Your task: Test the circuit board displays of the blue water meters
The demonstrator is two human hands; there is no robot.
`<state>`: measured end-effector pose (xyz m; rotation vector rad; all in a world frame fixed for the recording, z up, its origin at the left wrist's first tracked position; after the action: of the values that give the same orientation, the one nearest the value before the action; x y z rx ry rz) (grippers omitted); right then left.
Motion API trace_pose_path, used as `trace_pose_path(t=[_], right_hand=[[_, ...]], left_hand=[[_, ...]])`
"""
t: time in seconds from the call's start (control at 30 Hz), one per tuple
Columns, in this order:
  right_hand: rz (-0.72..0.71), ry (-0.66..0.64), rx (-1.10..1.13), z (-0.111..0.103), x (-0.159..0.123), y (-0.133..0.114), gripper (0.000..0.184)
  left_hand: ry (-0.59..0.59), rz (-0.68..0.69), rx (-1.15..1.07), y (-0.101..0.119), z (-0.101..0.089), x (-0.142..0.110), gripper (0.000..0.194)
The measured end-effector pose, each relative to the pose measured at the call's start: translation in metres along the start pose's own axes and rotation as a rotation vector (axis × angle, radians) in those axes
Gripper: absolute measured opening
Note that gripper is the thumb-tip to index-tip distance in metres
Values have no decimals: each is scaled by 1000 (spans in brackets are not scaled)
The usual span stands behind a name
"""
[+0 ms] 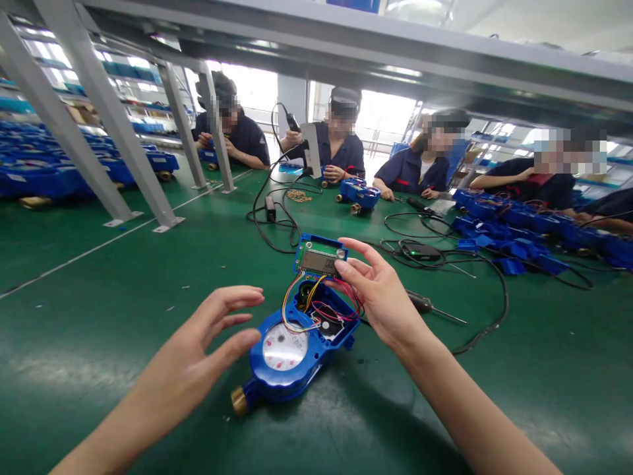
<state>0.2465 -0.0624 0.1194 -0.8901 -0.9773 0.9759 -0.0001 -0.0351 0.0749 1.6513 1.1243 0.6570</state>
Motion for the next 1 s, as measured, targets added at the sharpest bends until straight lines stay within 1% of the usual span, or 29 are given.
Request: trace_pose_path(t=[0.03,0.07,0.13,0.17,0.23,0.3,0.4,0.5,0.57,0.63,0.73,0.9,1.0], right_hand=[[1,12,8,1,-3,1,56],[-3,22,7,2,-5,3,58],[-18,11,-20,3,-8,3,62],[-26,-12,-35,4,-9,3,63],[-46,-85,-61,4,-10,0,61],[-58,-190,-104,2,-10,-5,60],[-79,-328,-234,-5,-6,-13,63],[-83,-411,-365,-14,0,-21,67],[-77,-444,-424,-20,4,-24,73],[-79,-462,-466,-25,7,-26,77],[-91,-473,-495,-27,10,-26,74],[-135,-377,-475,-25,11,-26,66],[-144,-362,-450,-21,8,-27,62]], left_hand=[[25,-25,-4,12,-1,7,43],[4,-44,-5,23,2,13,43],[-96,-53,-65,42,17,25,42],[-139,-48,-127,49,26,30,41],[-190,-45,-271,58,41,38,37],[-231,-48,-348,61,50,44,34],[-301,-26,-290,62,55,51,30],[-376,-1,-205,64,54,57,30],[-453,-13,-198,66,55,61,29],[-524,-39,-211,67,57,64,29],[-570,-90,-235,69,61,68,32],[-531,-142,-302,73,66,72,31],[-540,-149,-333,74,67,72,31]])
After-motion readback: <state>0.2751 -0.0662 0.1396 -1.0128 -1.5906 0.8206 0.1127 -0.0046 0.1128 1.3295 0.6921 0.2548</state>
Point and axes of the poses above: each hand's wrist, its own x-axis towards the middle knuckle, its own z-axis out of the palm, y = z × x, the point moved 4 cm from there along x, towards the middle knuckle, and after that the axes turned 12 degrees about -z, right-handed, at the moved point
